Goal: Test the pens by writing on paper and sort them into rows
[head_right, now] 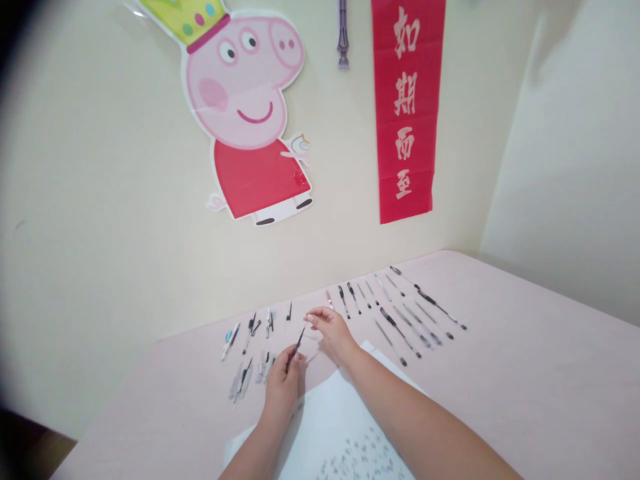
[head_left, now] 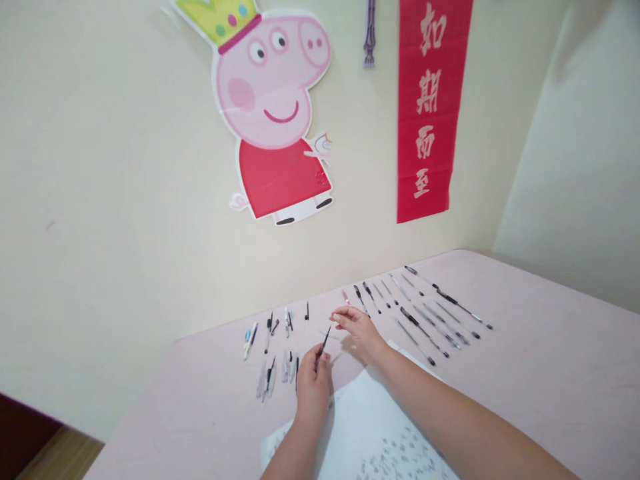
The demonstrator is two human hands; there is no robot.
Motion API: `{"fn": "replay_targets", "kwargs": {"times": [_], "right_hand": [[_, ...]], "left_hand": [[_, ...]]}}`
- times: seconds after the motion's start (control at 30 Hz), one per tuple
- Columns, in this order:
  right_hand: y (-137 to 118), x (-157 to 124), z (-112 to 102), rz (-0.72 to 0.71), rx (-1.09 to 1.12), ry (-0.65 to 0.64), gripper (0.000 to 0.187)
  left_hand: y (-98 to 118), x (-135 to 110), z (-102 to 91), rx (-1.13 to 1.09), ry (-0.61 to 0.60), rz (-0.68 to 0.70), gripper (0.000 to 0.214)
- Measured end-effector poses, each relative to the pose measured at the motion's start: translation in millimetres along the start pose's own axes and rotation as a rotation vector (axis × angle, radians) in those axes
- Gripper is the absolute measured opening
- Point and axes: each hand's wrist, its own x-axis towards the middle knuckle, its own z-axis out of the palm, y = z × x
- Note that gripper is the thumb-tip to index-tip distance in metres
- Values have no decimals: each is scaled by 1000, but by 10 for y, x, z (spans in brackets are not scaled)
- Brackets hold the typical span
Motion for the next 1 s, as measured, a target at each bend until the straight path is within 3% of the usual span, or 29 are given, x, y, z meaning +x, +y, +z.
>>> {"fn": "replay_targets", "kwargs": {"times": [0.5,0.83,0.9,1.0], "right_hand": [[24,-54,38,41,-44,-70,20],[49,-51,-2,53,-134,-56,31],[105,-21,-56,-17,-257,-57,31],[210,3,-134,-275,-644,-122,23]], "left_hand": [[-22,7,11,-37,-8,-27,32],[-28,4,17,-10,4,-18,32],[-22,2,16,-17,11,-19,31],[-19,3,12,-25,16,-16,31]]}}
